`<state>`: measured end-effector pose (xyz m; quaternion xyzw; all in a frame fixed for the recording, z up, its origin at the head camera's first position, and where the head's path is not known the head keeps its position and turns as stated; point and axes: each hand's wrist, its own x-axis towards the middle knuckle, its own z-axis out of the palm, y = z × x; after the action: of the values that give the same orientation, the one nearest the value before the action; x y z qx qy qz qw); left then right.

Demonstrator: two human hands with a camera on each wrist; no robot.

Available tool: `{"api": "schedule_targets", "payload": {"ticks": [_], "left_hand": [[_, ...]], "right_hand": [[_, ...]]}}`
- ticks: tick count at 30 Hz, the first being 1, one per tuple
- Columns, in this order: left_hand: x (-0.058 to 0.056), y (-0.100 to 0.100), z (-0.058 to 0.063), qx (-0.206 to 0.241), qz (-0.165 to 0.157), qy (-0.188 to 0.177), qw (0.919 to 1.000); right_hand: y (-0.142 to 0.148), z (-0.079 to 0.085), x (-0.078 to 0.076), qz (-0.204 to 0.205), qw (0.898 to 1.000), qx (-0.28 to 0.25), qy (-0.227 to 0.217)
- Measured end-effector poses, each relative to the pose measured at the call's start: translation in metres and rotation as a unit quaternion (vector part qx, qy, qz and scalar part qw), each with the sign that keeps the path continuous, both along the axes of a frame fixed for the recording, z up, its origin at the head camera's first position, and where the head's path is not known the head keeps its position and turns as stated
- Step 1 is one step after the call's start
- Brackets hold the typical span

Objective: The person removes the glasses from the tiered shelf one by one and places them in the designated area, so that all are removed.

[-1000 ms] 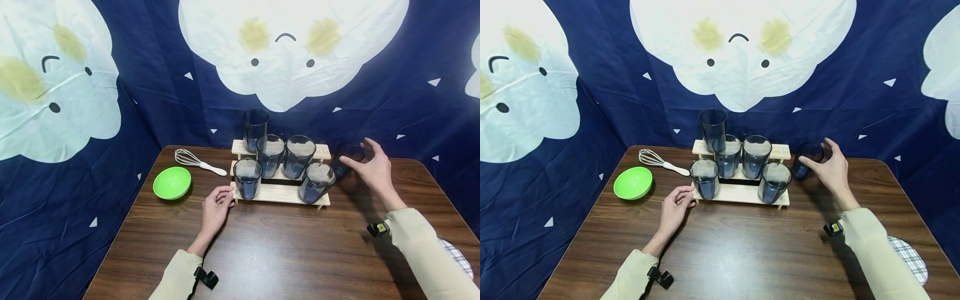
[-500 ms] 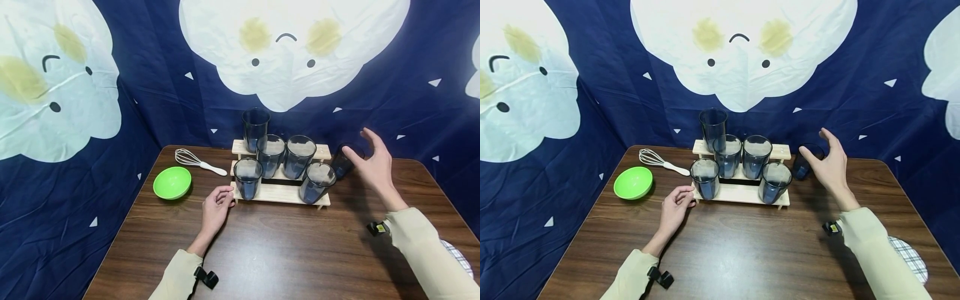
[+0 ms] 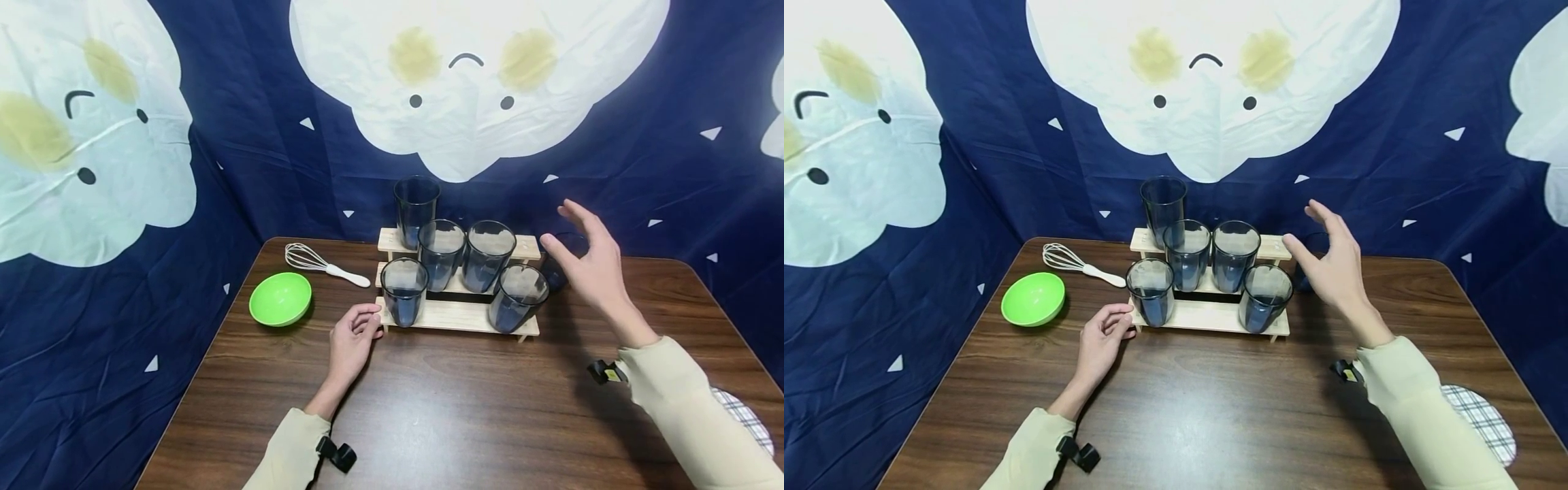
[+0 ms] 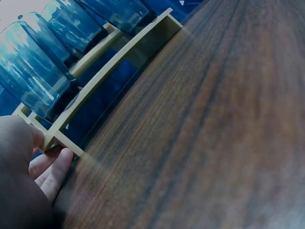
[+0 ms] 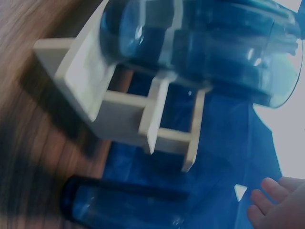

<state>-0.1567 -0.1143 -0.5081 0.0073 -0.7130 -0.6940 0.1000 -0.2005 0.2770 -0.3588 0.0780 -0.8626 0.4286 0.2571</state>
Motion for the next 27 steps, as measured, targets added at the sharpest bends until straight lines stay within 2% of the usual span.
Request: {"api": "schedule_targets", "payload": {"ticks": [8, 18, 27], "left_hand": [[-0.001, -0.001, -0.002, -0.003, -0.001, 0.005, 1.0000], [-0.001, 0.000, -0.001, -0.002, 0.001, -0.002, 1.0000], [0.000, 0.000, 0.000, 0.003, 0.002, 0.000, 1.0000]], "right_hand": [[-0.017, 0.011, 0.005, 0.045, 0.999, 0.022, -0.020], [-0.036, 0.022, 0.003, 0.097, 0.994, 0.042, -0.038], [-0.049, 0.028, -0.001, 0.112, 0.987, 0.075, -0.090]]}}
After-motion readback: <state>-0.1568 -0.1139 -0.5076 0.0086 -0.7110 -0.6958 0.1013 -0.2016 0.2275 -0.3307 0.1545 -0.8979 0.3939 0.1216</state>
